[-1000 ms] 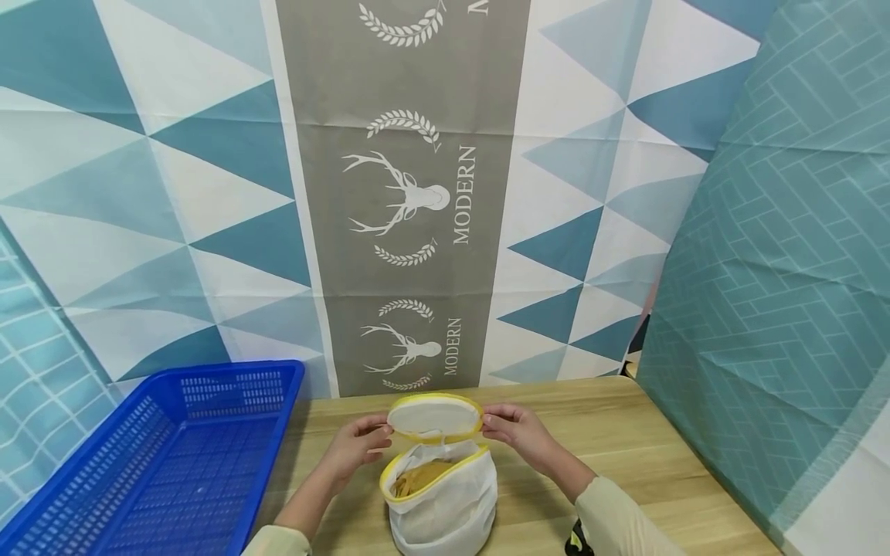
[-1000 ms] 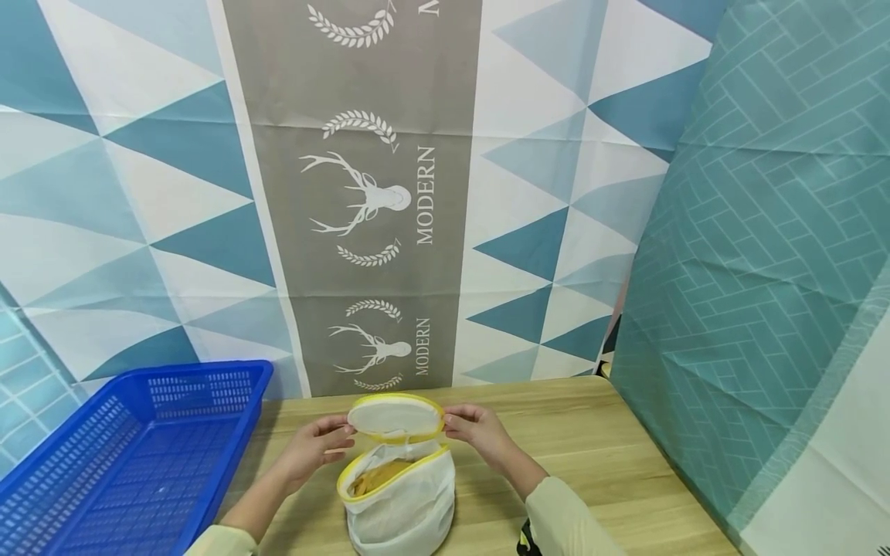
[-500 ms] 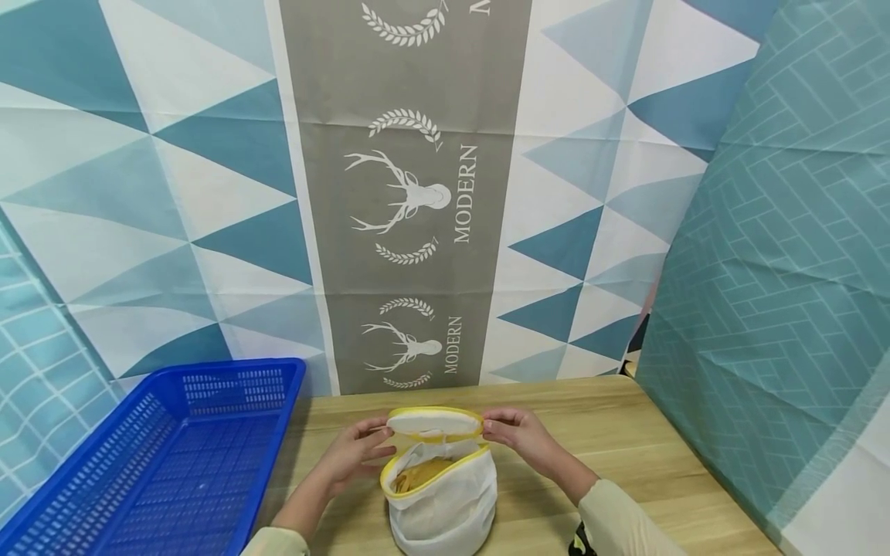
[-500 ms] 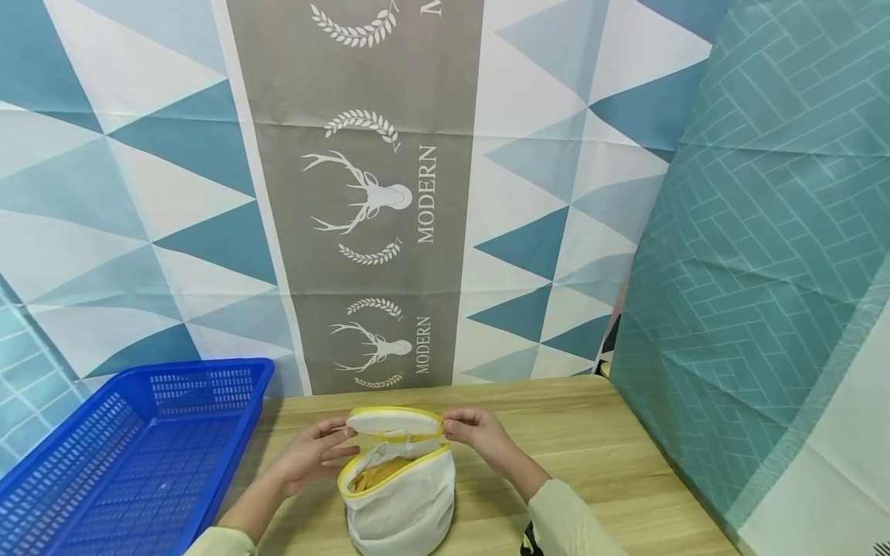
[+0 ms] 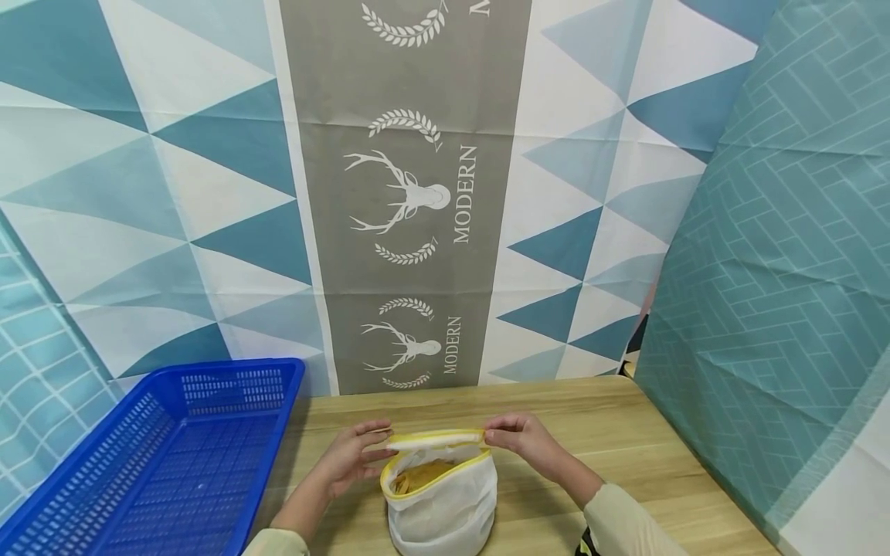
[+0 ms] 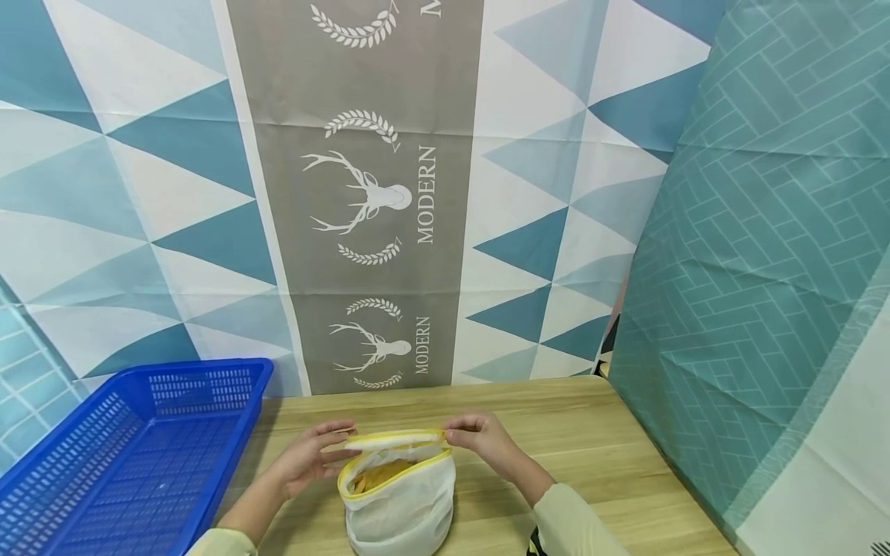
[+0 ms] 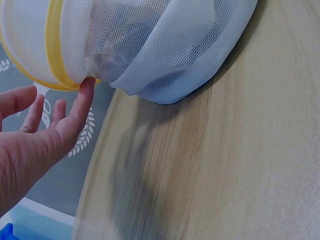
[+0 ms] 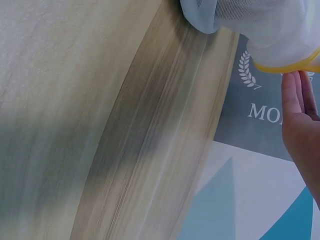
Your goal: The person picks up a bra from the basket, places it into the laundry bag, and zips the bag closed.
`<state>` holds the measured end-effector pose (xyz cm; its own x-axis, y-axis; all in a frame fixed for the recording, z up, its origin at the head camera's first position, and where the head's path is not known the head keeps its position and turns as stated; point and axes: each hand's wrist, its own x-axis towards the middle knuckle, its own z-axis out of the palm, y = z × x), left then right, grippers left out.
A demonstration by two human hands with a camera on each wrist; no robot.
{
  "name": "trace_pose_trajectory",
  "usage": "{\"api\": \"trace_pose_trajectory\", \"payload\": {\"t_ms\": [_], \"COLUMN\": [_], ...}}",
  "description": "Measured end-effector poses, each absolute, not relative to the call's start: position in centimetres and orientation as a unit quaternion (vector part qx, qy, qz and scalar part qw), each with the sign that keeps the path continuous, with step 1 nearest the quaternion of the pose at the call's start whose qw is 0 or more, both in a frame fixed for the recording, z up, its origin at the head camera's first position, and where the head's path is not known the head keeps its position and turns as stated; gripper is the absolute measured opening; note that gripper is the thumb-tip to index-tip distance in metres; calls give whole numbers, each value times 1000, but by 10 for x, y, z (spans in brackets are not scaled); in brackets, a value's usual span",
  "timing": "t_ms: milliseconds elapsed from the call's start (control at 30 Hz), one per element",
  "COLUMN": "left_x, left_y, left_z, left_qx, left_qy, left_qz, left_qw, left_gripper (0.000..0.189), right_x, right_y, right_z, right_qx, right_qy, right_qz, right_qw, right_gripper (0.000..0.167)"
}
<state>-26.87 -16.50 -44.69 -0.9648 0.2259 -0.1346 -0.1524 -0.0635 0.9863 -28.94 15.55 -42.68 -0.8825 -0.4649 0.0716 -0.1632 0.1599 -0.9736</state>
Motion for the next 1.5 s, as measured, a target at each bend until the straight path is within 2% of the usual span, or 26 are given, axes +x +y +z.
{"api": "trace_pose_trajectory", "payload": {"t_ms": [367,667,1100,1200,1367,1500], "left_x": [-270,-268,-267,-267,-267,-267], "left_y": [-157,-156,-153,-152,-151,-150], "left_z": [-450,-452,-452,-452,-451,-451], "left_qx": [17,45,33,38,42,47], "left_qy": [685,685,682,684,680,676], "left_qz": [718,717,722,720,723,727], "left_qw": [122,125,111,109,109,111], "left_gripper": [57,62,62,61,60,61], "right_x": [-283,-284,-285,-288,-295,-301], "right_y": [159,159,129,125,120,115], "right_z": [-425,-428,-440,-441,-439,-439], "right_qx": [-240,-255,-143,-134,-116,-93], "right_qy": [769,754,812,823,812,790], "right_qz": [-580,-591,-562,-546,-555,-581], "right_qw": [117,127,67,78,139,172], "right_gripper": [26,29,43,47,59,58]}}
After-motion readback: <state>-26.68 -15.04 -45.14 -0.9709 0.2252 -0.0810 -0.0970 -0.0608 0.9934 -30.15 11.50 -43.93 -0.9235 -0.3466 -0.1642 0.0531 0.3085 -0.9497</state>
